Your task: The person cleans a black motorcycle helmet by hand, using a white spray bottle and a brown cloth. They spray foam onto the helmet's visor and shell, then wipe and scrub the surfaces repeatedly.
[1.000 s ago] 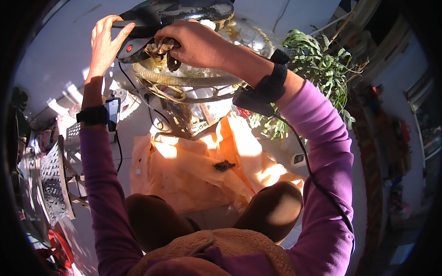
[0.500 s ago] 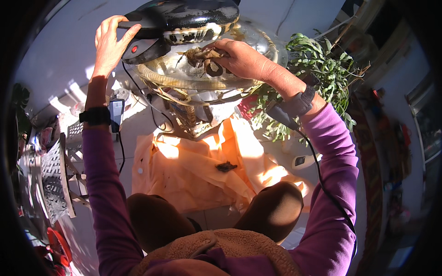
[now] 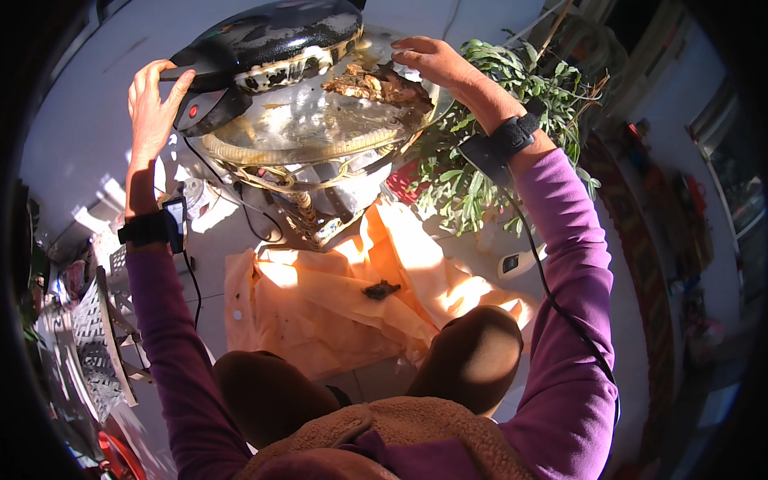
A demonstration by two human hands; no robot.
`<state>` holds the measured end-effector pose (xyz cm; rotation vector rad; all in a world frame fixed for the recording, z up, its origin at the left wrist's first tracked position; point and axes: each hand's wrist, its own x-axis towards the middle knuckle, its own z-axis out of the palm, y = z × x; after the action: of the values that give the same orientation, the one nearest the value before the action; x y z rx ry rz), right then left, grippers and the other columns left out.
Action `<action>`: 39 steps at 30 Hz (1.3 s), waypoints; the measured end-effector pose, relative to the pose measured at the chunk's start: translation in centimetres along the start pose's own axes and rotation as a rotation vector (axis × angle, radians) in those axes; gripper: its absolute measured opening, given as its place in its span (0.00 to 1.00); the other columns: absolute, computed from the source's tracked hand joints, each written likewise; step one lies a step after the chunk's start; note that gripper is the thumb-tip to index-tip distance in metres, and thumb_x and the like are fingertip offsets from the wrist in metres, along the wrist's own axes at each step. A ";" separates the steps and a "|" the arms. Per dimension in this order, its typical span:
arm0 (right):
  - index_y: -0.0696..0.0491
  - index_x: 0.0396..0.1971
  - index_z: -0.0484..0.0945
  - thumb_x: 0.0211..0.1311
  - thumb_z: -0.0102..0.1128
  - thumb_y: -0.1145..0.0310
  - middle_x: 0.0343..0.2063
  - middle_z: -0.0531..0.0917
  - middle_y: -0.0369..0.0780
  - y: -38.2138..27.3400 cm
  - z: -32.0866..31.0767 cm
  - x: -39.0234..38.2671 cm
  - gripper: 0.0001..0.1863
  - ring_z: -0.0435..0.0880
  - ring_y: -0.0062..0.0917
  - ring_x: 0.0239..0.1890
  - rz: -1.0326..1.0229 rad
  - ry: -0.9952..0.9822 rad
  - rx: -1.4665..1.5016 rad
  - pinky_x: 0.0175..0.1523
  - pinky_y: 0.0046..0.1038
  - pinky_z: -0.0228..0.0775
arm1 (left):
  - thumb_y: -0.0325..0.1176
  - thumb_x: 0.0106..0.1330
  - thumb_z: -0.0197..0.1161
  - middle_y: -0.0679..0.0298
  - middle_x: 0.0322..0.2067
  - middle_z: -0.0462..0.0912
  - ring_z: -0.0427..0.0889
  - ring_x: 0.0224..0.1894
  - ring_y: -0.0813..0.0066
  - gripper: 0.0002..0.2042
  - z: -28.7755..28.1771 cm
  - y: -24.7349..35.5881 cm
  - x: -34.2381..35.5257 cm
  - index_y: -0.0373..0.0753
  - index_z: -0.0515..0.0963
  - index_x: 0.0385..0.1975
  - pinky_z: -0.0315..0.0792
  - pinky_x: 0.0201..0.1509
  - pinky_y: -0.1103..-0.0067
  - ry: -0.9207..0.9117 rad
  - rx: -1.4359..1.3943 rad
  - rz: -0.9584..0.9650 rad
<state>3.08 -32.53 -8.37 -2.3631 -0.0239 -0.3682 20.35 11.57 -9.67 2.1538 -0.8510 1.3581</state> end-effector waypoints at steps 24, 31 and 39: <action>0.47 0.62 0.77 0.74 0.55 0.71 0.63 0.75 0.41 -5.3 7.0 -3.8 0.19 0.73 0.34 0.66 -0.456 -0.358 -0.144 0.70 0.33 0.66 | 0.61 0.64 0.65 0.61 0.58 0.74 0.67 0.65 0.57 0.28 -0.3 -0.1 -0.2 0.45 0.78 0.53 0.53 0.73 0.62 -0.014 0.050 -0.014; 0.51 0.59 0.79 0.70 0.60 0.71 0.55 0.80 0.43 -1.3 4.1 -2.4 0.19 0.80 0.36 0.58 -0.421 -0.232 -0.221 0.64 0.30 0.72 | 0.59 0.65 0.66 0.61 0.58 0.74 0.67 0.65 0.59 0.26 -0.1 -0.2 -0.3 0.44 0.77 0.52 0.54 0.72 0.63 0.005 0.027 -0.007; 0.51 0.63 0.75 0.73 0.56 0.68 0.60 0.78 0.44 3.8 0.5 0.2 0.20 0.77 0.36 0.61 -0.278 -0.128 -0.386 0.66 0.33 0.70 | 0.53 0.65 0.68 0.59 0.60 0.73 0.65 0.66 0.57 0.23 -0.3 0.2 -0.3 0.42 0.77 0.51 0.53 0.72 0.62 -0.023 -0.026 -0.049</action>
<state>3.87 -34.95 -11.18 -2.7705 -0.3750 -0.3797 19.91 11.73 -9.83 2.1594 -0.8151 1.2941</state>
